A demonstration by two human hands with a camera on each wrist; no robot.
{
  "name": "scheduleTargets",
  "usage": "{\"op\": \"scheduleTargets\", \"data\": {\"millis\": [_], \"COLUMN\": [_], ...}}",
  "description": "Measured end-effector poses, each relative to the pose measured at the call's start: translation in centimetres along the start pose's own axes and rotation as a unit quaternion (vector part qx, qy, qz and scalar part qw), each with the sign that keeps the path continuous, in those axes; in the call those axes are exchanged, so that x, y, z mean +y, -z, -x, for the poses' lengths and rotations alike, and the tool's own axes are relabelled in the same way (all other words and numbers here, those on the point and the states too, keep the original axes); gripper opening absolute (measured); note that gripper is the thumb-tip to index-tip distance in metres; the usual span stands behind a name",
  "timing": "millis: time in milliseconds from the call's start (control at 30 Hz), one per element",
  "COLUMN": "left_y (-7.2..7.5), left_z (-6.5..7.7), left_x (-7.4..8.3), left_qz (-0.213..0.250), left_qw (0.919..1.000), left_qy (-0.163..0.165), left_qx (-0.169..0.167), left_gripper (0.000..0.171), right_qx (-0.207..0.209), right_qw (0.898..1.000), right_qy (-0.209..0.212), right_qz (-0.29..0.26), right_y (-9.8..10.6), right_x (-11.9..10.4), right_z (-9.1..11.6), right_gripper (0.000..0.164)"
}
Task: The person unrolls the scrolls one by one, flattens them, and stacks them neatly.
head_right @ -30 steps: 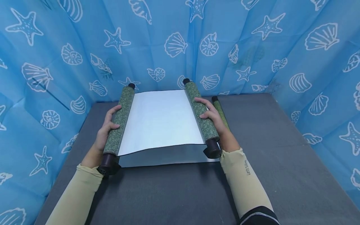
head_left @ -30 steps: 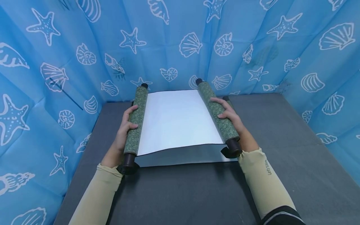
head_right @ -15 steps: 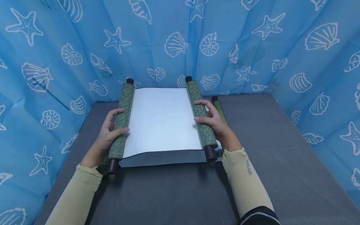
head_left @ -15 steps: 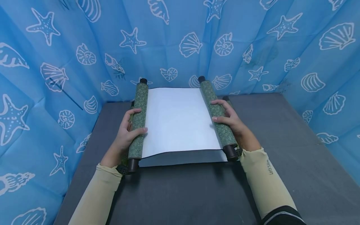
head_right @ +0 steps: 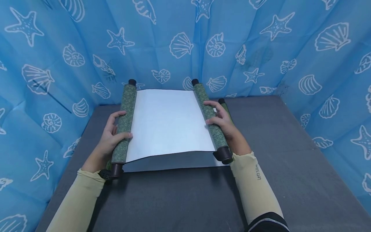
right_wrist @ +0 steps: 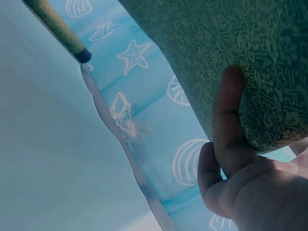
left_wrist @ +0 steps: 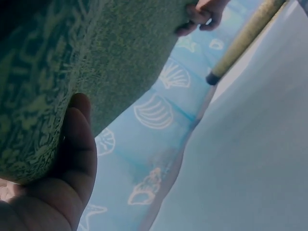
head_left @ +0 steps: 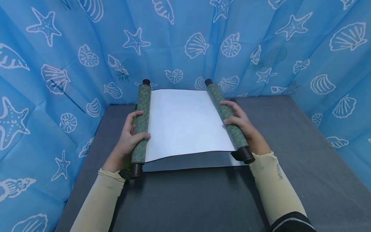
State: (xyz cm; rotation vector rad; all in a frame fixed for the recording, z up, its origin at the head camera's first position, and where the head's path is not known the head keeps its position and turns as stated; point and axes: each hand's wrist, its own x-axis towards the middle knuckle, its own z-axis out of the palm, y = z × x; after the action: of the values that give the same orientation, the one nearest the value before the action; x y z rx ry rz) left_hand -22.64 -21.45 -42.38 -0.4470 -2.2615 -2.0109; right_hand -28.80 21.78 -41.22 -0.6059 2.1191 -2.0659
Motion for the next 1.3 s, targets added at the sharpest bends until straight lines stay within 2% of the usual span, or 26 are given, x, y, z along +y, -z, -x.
{"op": "scheduleTargets", "data": {"millis": [133, 333, 500, 567, 667, 767, 900, 1000, 1167, 1300], "left_y": [0.3, 0.7, 1.0, 1.0, 1.0, 1.0, 1.2, 1.3, 1.5, 1.7], "left_z": [0.1, 0.1, -0.1, -0.1, 0.0, 0.1, 0.2, 0.2, 0.2, 0.1], "left_x": [0.5, 1.0, 1.1, 1.2, 1.3, 1.2, 0.9, 0.9, 1.2, 1.4], "left_qz": [0.014, 0.032, 0.014, 0.020, 0.031, 0.021, -0.012, 0.006, 0.045, 0.047], "left_qw": [0.9996, 0.9992, 0.9999, 0.9998, 0.9994, 0.9995, 0.9999, 0.9997, 0.9976, 0.9974], "left_qy": [0.025, 0.025, -0.001, 0.000, 0.012, 0.023, 0.012, 0.023, 0.051, 0.054], "left_qx": [0.006, -0.001, -0.004, -0.005, -0.006, -0.002, 0.002, -0.001, -0.008, -0.008], "left_gripper": [0.080, 0.082, 0.080, 0.079, 0.074, 0.066, 0.063, 0.065, 0.065, 0.066], "right_qx": [0.012, 0.027, 0.011, 0.009, 0.019, 0.030, 0.024, 0.035, 0.051, 0.042], "right_qw": [1.000, 0.999, 1.000, 0.999, 1.000, 0.999, 0.999, 0.998, 0.997, 0.997], "right_qy": [-0.012, -0.011, -0.008, -0.014, -0.005, 0.009, -0.001, -0.029, -0.058, -0.049], "right_qz": [0.013, 0.040, -0.025, -0.046, -0.016, 0.016, -0.024, -0.037, 0.005, 0.047], "right_y": [0.2, 0.7, 0.9, 0.9, 0.7, 0.5, 0.4, 0.4, 0.7, 1.1], "right_x": [-0.3, -0.4, -0.2, -0.1, -0.1, 0.0, -0.1, -0.3, -0.6, -0.5], "right_z": [-0.1, -0.1, 0.2, 0.2, 0.1, 0.1, 0.1, 0.1, -0.1, -0.2], "right_gripper": [0.067, 0.072, 0.072, 0.067, 0.061, 0.060, 0.063, 0.064, 0.062, 0.062]}}
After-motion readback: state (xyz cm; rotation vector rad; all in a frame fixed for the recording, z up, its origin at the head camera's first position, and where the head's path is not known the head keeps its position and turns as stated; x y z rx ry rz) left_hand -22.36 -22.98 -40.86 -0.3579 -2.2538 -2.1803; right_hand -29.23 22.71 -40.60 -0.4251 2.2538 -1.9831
